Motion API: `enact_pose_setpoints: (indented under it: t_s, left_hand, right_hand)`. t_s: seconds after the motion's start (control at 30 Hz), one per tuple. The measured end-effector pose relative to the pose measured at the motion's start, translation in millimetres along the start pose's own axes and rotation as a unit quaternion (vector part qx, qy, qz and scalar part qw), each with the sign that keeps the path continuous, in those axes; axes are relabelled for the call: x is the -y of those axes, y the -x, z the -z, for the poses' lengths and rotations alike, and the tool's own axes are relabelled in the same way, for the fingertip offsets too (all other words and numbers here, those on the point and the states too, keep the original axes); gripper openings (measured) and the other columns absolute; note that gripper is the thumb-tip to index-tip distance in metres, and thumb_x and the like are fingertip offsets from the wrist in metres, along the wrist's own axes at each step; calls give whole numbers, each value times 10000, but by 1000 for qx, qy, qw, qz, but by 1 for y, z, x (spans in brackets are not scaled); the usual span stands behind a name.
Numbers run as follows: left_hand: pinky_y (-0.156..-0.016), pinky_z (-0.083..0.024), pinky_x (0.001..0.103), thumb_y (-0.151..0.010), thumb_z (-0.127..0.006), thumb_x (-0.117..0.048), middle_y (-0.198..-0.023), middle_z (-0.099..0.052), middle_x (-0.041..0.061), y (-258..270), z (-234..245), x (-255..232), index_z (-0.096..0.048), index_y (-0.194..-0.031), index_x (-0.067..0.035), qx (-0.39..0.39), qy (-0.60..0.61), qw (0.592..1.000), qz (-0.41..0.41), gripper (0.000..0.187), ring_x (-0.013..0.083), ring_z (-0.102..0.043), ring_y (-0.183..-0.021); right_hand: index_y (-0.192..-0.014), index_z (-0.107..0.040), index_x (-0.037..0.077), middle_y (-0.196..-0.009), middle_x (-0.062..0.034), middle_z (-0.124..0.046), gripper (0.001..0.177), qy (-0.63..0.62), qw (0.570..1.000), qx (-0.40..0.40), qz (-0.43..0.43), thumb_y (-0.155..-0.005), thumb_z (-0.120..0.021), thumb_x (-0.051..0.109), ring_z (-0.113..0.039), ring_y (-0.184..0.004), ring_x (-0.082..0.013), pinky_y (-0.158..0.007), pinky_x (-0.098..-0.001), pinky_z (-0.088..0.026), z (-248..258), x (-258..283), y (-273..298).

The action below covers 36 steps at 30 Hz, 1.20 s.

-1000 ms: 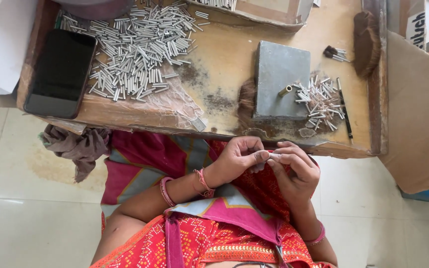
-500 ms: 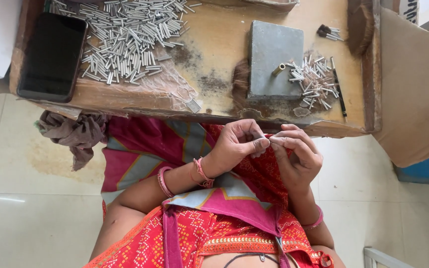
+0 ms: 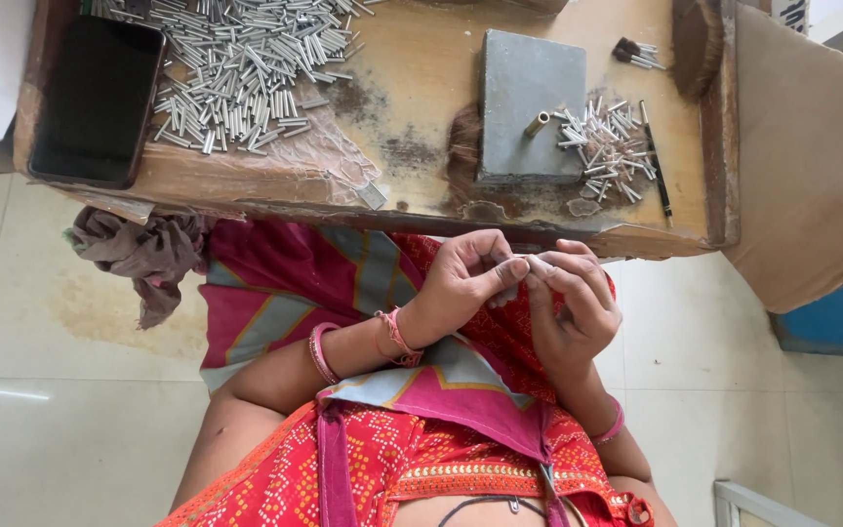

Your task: Assembling small metal components by manually inserting metal pins into hollow tubes.

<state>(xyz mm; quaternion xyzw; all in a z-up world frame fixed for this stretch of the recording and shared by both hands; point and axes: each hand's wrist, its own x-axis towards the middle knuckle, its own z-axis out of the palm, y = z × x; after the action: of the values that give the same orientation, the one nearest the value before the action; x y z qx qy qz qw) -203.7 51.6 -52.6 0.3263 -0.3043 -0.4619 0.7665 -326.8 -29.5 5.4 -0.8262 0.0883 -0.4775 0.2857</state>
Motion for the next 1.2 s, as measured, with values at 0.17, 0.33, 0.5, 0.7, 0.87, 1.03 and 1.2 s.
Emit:
enact_pose_setpoints:
  t_s: [0.17,0.33,0.5,0.7,0.87,1.03,1.2]
  left_hand:
    - [-596,-454,202,-1030,-669,-138,-769,-643,-15,-5,5,-5,-608,-896,-63,-37,0,999,-3,165,31,-553,-654]
    - [-595,-455,204,-1033,-672,-157,-775,-647,-16,-3,8,-8,-607,-888,-64,-16,-14,1000,-7,184,33,-557,-654]
    - [-564,-408,206,-1027,-708,-189,-733,-567,-49,0,7,-20,-582,-877,-57,55,-74,996,4,236,14,-515,-660]
    - [-574,-433,296,-968,-774,-206,-685,-539,45,1,11,-54,-647,-845,-25,24,-359,926,-115,253,91,-499,-659]
    - [-707,-485,388,-979,-766,-185,-801,-625,98,-19,64,-109,-633,-863,-43,-69,-557,756,-336,226,228,-596,-777]
    - [-646,-446,340,-1004,-775,-133,-771,-604,49,-36,111,-136,-618,-828,-60,-234,-596,675,-367,246,184,-541,-707]
    - [-595,-400,337,-975,-797,-82,-779,-572,65,-31,109,-140,-593,-832,-37,-243,-575,708,-330,253,177,-515,-659]
  right_hand:
    - [-1154,-680,-66,-1102,-190,-690,231,44,999,25,4,-925,-706,-90,-697,-1034,-318,-988,-401,-559,-11,4,2]
    - [-1157,-676,-56,-1115,-186,-698,225,17,999,28,-18,-939,-704,-100,-711,-1005,-280,-893,-337,-573,-7,-5,7]
    - [-1103,-684,-28,-1061,-147,-702,163,-77,992,82,-61,-948,-704,-76,-693,-959,-217,-826,-278,-552,9,-7,0]
    - [-1058,-704,-36,-992,-132,-710,112,-44,992,112,-26,-949,-723,-22,-695,-935,-221,-905,-351,-554,29,1,-22]
    - [-975,-698,-10,-999,-101,-695,128,11,995,-74,58,-1043,-712,98,-680,-1019,-207,-1001,-407,-573,66,13,-42]
    - [-875,-670,51,-1152,-75,-572,270,159,959,-179,148,-1043,-602,251,-563,-1190,-249,-1053,-464,-527,40,-29,-39]
    - [-1011,-724,91,-1395,-155,-569,206,272,956,52,92,-1117,-667,258,-394,-1458,-416,-1199,-522,-330,5,-37,-31]
